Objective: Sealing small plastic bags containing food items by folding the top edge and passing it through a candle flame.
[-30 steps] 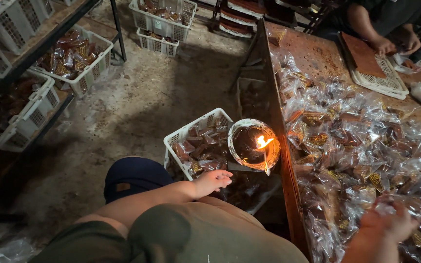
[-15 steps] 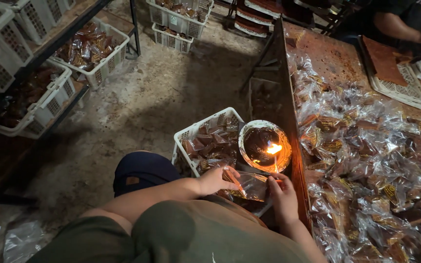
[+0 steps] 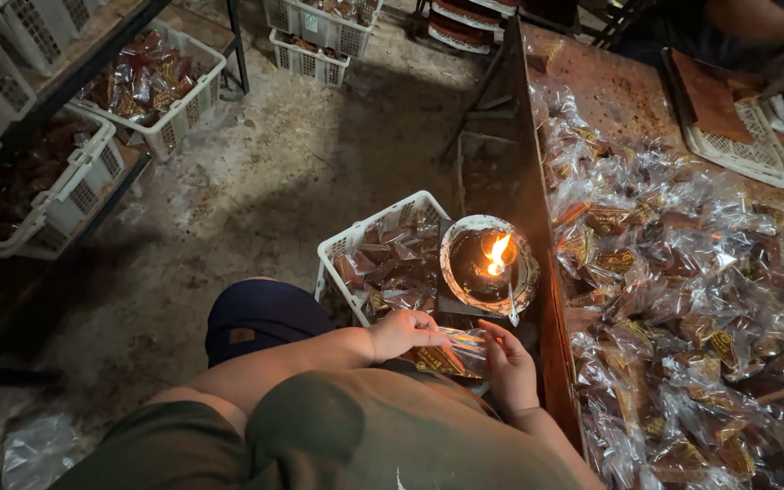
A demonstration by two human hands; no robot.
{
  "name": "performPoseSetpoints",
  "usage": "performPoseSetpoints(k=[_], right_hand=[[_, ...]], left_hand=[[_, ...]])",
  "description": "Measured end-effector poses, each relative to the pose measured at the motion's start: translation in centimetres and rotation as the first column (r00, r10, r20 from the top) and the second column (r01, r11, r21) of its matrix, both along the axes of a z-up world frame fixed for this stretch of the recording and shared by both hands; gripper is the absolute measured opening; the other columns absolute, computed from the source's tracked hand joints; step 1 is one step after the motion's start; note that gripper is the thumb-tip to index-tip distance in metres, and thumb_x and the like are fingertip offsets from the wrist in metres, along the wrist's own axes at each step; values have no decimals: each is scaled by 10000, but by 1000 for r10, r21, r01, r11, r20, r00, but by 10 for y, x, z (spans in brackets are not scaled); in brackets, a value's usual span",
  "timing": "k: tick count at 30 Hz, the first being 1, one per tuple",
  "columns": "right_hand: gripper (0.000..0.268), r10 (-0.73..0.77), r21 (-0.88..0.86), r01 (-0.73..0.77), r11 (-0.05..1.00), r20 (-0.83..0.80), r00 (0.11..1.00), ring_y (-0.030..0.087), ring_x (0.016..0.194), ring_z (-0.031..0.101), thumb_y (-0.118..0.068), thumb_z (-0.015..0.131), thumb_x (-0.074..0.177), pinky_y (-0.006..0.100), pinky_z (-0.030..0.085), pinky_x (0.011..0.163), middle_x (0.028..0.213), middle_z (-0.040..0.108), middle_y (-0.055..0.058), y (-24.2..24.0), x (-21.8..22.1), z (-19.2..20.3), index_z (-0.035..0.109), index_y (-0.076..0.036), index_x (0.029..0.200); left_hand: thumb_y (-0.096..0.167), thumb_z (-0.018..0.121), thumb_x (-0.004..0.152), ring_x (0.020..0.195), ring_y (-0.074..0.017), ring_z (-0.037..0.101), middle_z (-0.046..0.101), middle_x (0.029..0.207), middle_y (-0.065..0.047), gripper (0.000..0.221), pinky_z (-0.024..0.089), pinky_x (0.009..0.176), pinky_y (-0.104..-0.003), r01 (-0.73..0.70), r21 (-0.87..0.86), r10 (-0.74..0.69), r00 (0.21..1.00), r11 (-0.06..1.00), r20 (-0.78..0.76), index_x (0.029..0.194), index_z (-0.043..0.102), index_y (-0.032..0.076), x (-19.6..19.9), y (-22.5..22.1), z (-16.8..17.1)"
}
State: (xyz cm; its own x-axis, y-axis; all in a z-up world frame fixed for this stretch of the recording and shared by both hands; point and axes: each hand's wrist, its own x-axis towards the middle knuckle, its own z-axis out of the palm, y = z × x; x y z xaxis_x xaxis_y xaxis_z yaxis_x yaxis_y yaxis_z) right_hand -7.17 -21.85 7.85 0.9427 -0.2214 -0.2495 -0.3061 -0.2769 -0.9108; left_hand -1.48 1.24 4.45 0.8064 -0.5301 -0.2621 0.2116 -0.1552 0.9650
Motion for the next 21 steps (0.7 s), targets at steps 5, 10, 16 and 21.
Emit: performPoseSetpoints(k=[5, 10, 16, 21], right_hand=[[99, 174, -53, -176, 983, -38, 984, 167, 876, 746, -131, 806, 864, 326, 573, 828, 874, 831, 91, -14, 5, -29, 779, -60, 801], [245, 78, 158, -49, 986, -182, 980, 198, 763, 619, -267, 713, 940, 324, 492, 718, 819, 658, 95, 4, 8, -4, 710, -29, 881], [170, 25, 612, -39, 790, 31, 999, 279, 922, 654, -144, 616, 986, 393, 517, 828, 1031, 685, 162, 5, 19, -5, 625, -35, 1117], [139, 362, 374, -374, 849, 104, 926, 250, 1308, 573, -126, 680, 919, 443, 411, 1090, 1398, 625, 101, 6, 21, -23, 747, -71, 1027]], left_hand=[[387, 836, 834, 538, -66, 382, 601, 626, 76, 182, 298, 551, -243, -145, -22, 145, 989, 989, 2, 864, 832, 207, 5, 3, -13], [291, 811, 816, 884, -122, 669, 771, 1064, 30, 359, 491, 860, -259, -75, 31, 70, 986, 997, 148, 1139, 673, 213, 2, 3, 7], [560, 623, 798, 1096, -264, 633, 644, 1247, -64, 636, 472, 868, -384, 285, 423, -386, 906, 860, 173, 1323, 556, 207, 0, -7, 16], [538, 611, 808, 1053, -261, 670, 694, 1210, -72, 698, 494, 866, -366, 314, 333, -387, 904, 889, 181, 1414, 558, 195, 6, -14, -12]])
